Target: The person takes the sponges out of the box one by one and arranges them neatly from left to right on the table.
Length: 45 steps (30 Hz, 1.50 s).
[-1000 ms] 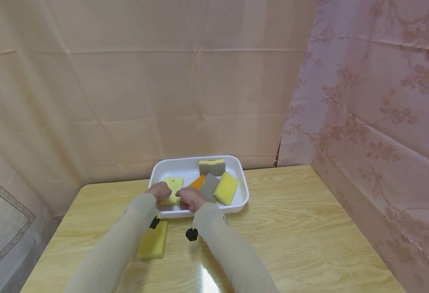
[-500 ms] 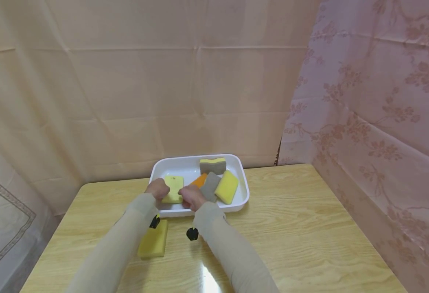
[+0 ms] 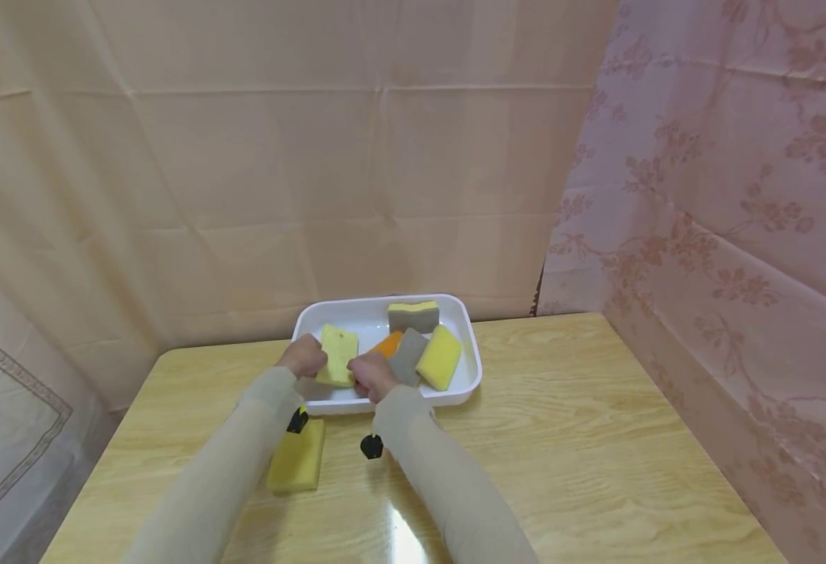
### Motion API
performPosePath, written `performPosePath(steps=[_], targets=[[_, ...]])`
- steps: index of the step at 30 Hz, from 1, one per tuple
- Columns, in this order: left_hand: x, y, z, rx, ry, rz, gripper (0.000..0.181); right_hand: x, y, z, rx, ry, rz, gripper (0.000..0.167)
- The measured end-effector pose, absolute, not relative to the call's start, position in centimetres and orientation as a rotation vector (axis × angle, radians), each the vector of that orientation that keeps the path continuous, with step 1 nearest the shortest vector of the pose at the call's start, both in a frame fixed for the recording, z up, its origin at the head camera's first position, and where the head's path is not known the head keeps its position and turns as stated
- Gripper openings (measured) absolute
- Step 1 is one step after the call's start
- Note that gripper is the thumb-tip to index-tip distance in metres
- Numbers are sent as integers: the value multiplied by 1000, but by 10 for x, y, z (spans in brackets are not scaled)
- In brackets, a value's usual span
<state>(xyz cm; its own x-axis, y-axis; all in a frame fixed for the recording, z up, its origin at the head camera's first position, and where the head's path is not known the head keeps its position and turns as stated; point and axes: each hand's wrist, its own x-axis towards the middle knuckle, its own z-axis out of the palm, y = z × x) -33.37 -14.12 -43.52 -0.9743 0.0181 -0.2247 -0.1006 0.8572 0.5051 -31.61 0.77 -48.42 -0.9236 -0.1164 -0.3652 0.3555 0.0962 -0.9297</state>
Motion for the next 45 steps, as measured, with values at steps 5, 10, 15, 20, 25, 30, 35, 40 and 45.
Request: performPosePath(steps=[5,10,15,20,25,30,35,40,45], targets=[[-336,-148,-436,-18,2777,879,6,-318,10,-482,231,2031,-1877,8],[-332,-157,-443,3,2724,1036,19,-317,10,-483,242,2028,-1844,9],[-325,-161,-448,37,2723,1162,42,-318,10,-482,237,2035,-1833,13],[-319,-166,-455,73,2712,1278,38,-316,10,-482,200,2026,-1828,19],[-318,-168,-457,100,2741,1278,35,-317,7,-483,178,2044,-1821,17],[-323,-170,-458,124,2764,1279,33,-321,4,-484,187,2047,-1842,12],[-326,-174,-457,140,2749,1291,34,-323,4,-484,214,2015,-1868,16],[-327,-175,-454,157,2748,1299,34,-324,6,-484,241,1989,-1894,24],[-324,-174,-449,163,2802,1356,33,-324,8,-479,205,1898,-1957,39]])
